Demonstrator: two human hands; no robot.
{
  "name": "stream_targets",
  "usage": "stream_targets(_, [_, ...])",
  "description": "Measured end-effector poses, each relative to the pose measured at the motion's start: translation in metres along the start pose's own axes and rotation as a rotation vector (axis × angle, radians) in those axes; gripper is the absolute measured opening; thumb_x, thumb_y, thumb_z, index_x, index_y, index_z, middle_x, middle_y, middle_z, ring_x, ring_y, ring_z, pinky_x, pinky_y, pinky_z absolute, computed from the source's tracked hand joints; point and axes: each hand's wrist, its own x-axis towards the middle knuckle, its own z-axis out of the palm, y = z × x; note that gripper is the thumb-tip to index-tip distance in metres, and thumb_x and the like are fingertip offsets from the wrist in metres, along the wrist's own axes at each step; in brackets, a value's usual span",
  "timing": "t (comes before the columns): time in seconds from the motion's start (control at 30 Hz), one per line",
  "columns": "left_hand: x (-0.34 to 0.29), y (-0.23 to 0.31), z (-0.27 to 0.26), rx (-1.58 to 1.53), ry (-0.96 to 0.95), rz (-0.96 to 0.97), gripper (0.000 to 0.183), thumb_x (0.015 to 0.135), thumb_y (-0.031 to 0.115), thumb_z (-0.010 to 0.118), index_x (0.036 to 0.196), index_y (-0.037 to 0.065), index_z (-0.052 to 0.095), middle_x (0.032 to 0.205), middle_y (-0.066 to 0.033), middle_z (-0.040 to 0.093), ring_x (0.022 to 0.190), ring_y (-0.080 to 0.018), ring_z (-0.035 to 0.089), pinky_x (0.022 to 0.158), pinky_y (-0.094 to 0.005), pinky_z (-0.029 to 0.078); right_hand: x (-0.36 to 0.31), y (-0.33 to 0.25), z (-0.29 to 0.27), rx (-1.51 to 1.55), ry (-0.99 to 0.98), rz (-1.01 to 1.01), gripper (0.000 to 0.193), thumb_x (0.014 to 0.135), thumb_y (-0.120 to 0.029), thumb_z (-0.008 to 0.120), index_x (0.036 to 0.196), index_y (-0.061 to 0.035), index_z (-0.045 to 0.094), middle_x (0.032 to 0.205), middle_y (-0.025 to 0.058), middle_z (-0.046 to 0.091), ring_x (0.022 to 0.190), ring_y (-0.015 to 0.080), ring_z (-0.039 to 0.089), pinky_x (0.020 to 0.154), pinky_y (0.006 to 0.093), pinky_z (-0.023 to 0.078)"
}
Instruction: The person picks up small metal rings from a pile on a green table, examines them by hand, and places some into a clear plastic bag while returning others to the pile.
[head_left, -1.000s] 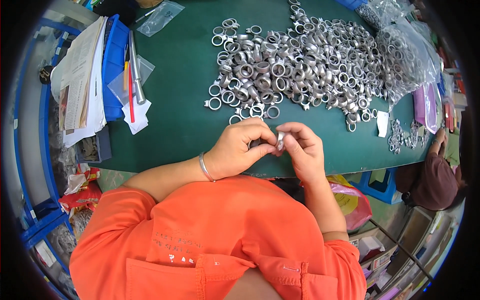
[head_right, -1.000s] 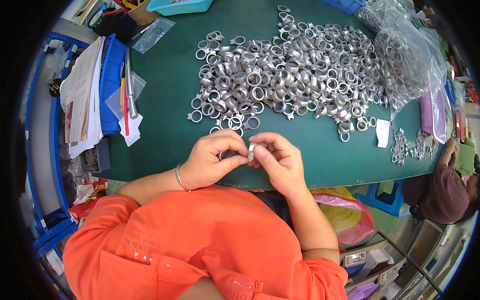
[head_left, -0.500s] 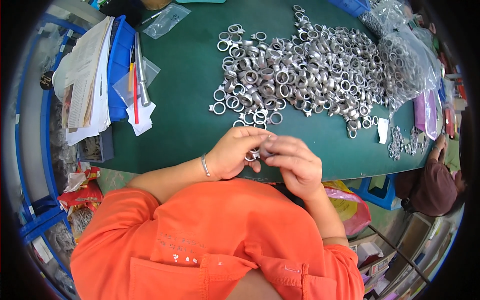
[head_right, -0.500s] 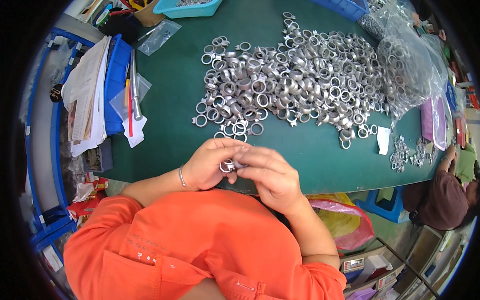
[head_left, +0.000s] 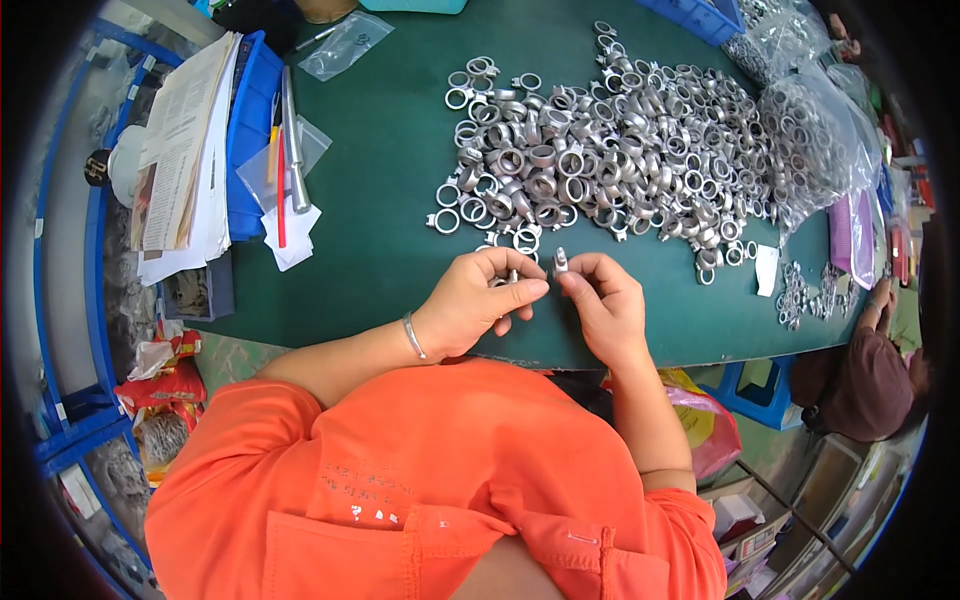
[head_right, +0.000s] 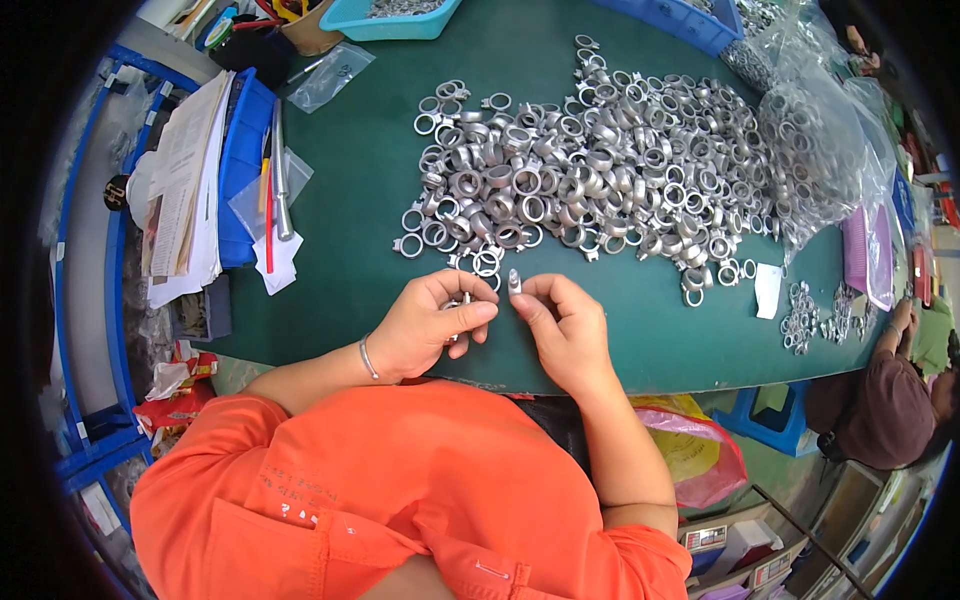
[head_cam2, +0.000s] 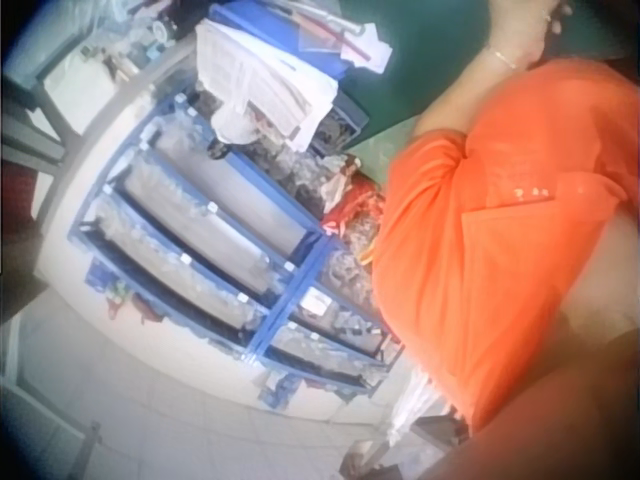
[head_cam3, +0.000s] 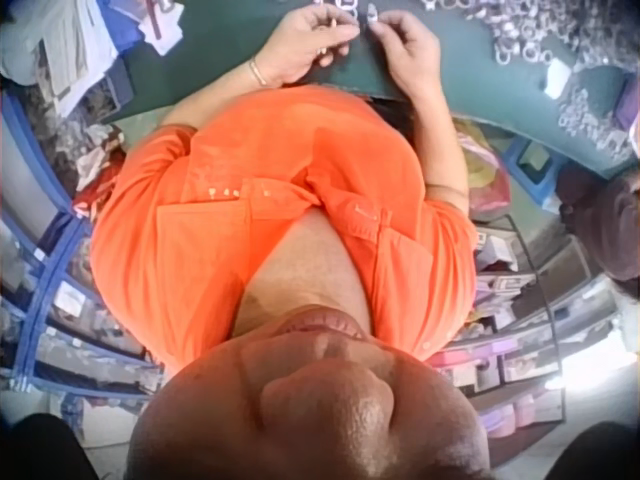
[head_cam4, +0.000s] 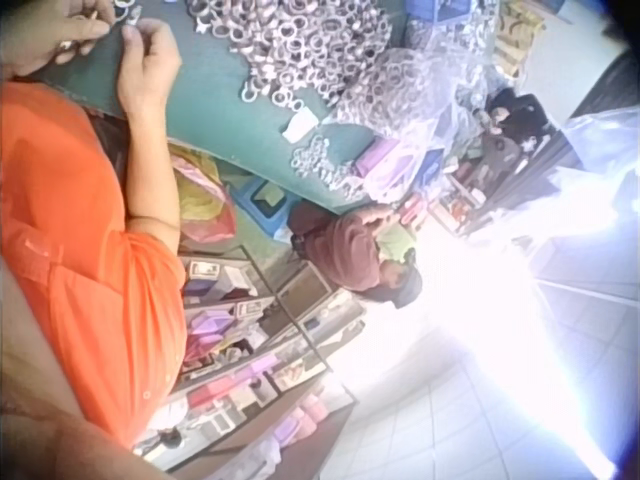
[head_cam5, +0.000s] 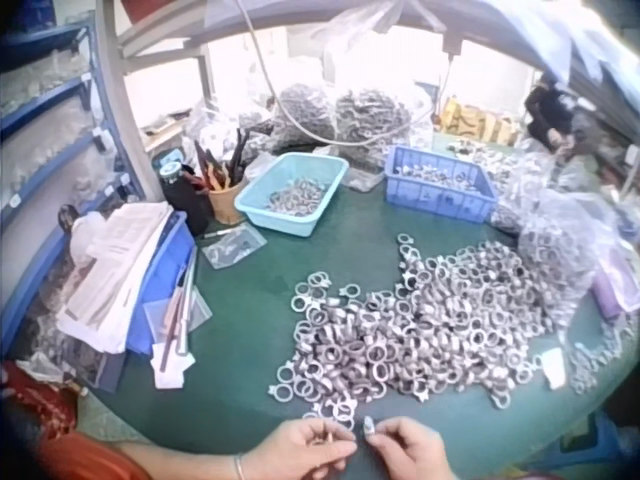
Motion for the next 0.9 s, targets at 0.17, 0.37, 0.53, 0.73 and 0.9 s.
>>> stream_targets(0.17, [0.003, 0.001, 0.003, 0.076, -0.013, 0.011, 0.013, 0.085, 0.011, 0.062, 0.092, 0.001, 0.057, 0.079, -0.0044, 0.058, 0.064, -0.008, 0.054, 0.046, -0.0186, 0.04, -0.012, -0.008, 0.0, 0.39, -0.152, 0.083, 0.02, 0.093, -0.015, 0.049, 0.089, 0.0012, 0.059, 0.075, 0.0025, 0.06, 0.064, 0.007, 0.05, 0.06, 0.0192, 0.041])
stream_targets(0.37, [0.003, -0.001, 0.002, 0.281, -0.022, 0.222, 0.008, 0.084, 0.008, 0.061, 0.088, 0.001, 0.059, 0.08, -0.0019, 0.057, 0.062, -0.007, 0.052, 0.049, -0.0183, 0.039, -0.013, -0.008, 0.0, 0.461, -0.154, 0.092, 0.024, 0.095, -0.02, 0.047, 0.089, 0.0004, 0.058, 0.076, 0.0049, 0.062, 0.066, 0.0084, 0.054, 0.058, 0.0189, 0.041])
stream_targets(0.53, [0.012, -0.014, -0.005, 0.56, -0.026, 0.709, 0.006, 0.082, 0.006, 0.062, 0.086, 0.002, 0.06, 0.081, -0.0001, 0.057, 0.06, -0.006, 0.05, 0.05, -0.0181, 0.039, -0.01, 0.0, -0.002, 0.533, -0.173, 0.068, 0.011, 0.09, -0.011, 0.055, 0.091, 0.0001, 0.055, 0.085, 0.0095, 0.063, 0.075, 0.0118, 0.059, 0.064, 0.0217, 0.046])
stream_targets(0.73, [0.001, 0.0, 0.004, 0.236, 0.033, 0.203, 0.01, 0.084, 0.011, 0.062, 0.088, 0.002, 0.059, 0.077, -0.0031, 0.059, 0.061, -0.0068, 0.053, 0.046, -0.0177, 0.039, -0.009, -0.003, 0.003, 0.845, -0.067, -0.058, 0.029, 0.075, 0.009, 0.064, 0.1, 0.0013, 0.052, 0.109, 0.0181, 0.056, 0.093, 0.0195, 0.059, 0.081, 0.0308, 0.05])
stream_targets(0.9, [0.002, 0.003, 0.005, 0.061, -0.084, -0.005, 0.015, 0.086, 0.015, 0.061, 0.088, 0.0, 0.059, 0.075, -0.0047, 0.059, 0.059, -0.0062, 0.053, 0.044, -0.018, 0.037, -0.013, -0.001, 0.006, 0.695, -0.041, -0.2, 0.03, 0.075, 0.012, 0.063, 0.1, 0.0015, 0.051, 0.112, 0.0195, 0.054, 0.098, 0.0232, 0.059, 0.084, 0.033, 0.05])
